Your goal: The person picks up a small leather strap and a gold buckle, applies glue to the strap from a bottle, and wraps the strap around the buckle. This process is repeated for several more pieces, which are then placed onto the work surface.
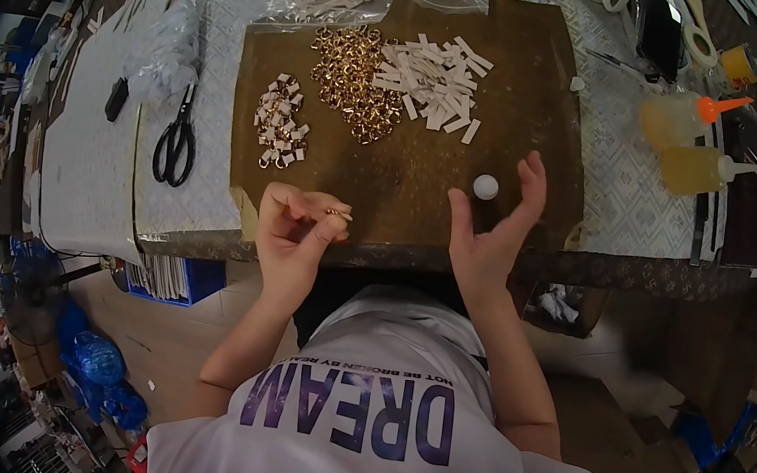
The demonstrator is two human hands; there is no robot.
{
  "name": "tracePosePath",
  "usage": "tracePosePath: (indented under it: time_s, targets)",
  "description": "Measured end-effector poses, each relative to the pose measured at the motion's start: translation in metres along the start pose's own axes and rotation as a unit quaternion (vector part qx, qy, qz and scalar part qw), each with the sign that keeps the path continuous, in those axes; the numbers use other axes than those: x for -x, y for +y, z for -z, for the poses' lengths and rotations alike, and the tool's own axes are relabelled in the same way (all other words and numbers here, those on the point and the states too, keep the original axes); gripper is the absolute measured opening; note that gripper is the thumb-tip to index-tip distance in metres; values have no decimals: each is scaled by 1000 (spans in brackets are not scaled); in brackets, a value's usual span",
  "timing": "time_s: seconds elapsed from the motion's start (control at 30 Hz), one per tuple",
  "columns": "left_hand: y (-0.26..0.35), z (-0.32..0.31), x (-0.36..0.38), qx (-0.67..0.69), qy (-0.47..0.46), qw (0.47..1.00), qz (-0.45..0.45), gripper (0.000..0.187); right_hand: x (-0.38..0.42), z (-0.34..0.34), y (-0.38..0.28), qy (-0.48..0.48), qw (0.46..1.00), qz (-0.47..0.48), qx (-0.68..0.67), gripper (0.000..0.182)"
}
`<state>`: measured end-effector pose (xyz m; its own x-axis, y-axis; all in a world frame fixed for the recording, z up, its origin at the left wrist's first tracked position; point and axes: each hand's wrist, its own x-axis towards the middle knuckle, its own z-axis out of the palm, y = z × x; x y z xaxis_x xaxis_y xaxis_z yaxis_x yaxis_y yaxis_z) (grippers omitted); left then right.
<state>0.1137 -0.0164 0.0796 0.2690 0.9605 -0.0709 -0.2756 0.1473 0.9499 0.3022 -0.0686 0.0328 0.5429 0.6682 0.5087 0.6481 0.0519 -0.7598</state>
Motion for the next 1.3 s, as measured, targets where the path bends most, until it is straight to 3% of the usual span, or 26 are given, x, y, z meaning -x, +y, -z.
tracePosePath:
  time_s: [0.07, 0.1, 0.17, 0.2, 0.3, 0.6, 0.67, 0.7, 0.8, 0.83, 0.9, 0.97, 1.07, 1.17, 1.27, 1.3]
  targets:
    - [-4, 4, 5, -42, -27, 997, -51, 19, 12, 16, -6, 39, 993, 96, 57, 50]
    - [-4, 5, 4, -82, -53, 991, -96, 15, 20, 16, -14, 55, 991, 124, -19, 46]
    - [-5, 7, 4, -161, -107, 965, -180, 10, 15, 27, -41, -125, 980, 153, -18, 36]
    - [-6, 8, 5, -175, -111, 962, -178, 11, 14, 22, -57, -135, 986, 88, -30, 27]
    - [-8, 10, 7, -203, -116, 956, -179, 13, 13, 12, -61, -164, 980, 30, -106, 27]
    - [-7, 11, 10, -176, -125, 968, -128, 16, 11, 4, -49, -221, 965, 57, -127, 12]
    - [-8, 8, 12, -154, -129, 974, -105, 18, 15, -3, -49, -222, 962, -6, -157, 8]
    - [-8, 4, 14, -226, -112, 956, -151, 19, 19, -6, -49, -222, 959, -38, -172, 7]
    - [-4, 0, 13, -301, -83, 939, -147, 17, 42, -22, -45, -235, 933, -149, -229, 3]
    - [-1, 1, 7, -327, -79, 931, -145, 15, 43, -24, -44, -237, 941, -110, -216, 5]
    - [3, 14, -10, -345, -67, 930, -108, 12, 35, -25, -54, -247, 930, -148, -227, 8]
    - [-6, 37, -35, -363, 12, 922, -137, 12, 27, -24, -64, -238, 931, -154, -231, 15]
    - [10, 56, -67, -570, 37, 785, -240, 12, 24, -20, -56, -222, 941, -106, -233, 13]
    - [9, 49, -79, -589, 49, 753, -288, 13, 19, -13, -48, -219, 948, -124, -195, 9]
    - [3, 25, -97, -554, -35, 767, -322, 13, 16, -16, -40, -186, 962, -101, -171, 7]
    - [-3, 15, -103, -533, -56, 794, -286, 14, 16, -17, -38, -193, 961, -103, -167, 7]
